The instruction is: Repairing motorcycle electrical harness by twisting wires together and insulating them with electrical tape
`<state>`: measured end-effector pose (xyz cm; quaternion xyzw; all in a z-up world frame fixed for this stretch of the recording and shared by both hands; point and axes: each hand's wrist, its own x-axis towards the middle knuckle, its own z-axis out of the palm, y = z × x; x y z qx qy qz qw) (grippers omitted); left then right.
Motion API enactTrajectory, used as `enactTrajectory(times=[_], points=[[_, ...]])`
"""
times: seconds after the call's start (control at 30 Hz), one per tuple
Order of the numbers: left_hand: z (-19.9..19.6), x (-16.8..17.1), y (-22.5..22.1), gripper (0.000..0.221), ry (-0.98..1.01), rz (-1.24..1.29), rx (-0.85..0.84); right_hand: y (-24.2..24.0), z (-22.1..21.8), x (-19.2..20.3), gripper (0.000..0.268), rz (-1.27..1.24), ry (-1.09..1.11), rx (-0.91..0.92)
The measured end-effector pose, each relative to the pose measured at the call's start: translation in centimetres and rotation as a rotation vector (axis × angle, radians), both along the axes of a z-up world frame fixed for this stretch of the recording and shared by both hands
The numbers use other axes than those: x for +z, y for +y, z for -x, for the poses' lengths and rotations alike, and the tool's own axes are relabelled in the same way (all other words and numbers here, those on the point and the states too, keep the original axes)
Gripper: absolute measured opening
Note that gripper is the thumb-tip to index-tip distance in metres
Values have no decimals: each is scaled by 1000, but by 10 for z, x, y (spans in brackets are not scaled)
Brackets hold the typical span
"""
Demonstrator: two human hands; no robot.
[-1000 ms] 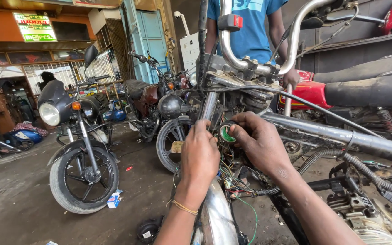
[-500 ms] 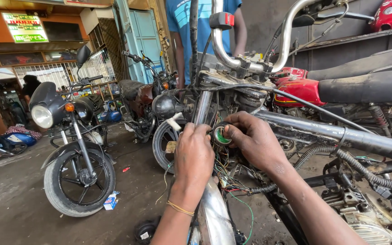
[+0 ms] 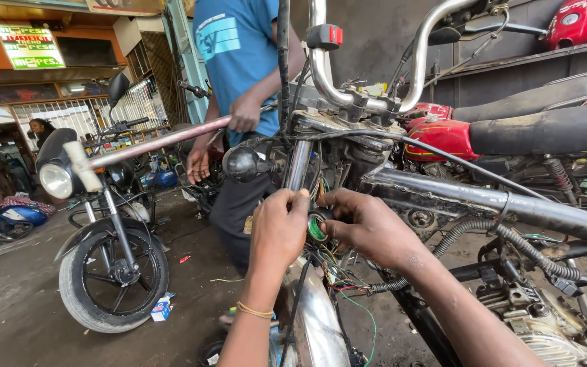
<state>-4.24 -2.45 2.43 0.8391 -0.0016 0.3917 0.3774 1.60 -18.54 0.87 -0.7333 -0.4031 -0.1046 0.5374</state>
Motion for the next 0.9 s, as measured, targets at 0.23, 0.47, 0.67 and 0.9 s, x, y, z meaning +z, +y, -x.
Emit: enactTrajectory(times=[0.23, 0.47, 0.67, 0.9], points=[[-11, 4, 0, 23, 90, 23, 94, 13, -3, -11, 45, 15, 89, 49], [-1, 5, -31, 25, 4, -197, 268, 46, -45, -36, 43, -274, 211, 146], [-6, -6, -49, 22, -185, -373, 425, 59, -31, -39, 35, -670, 445, 307], [-15, -17, -49, 9, -360, -401, 491, 64, -45, -45, 18, -898, 455, 214]])
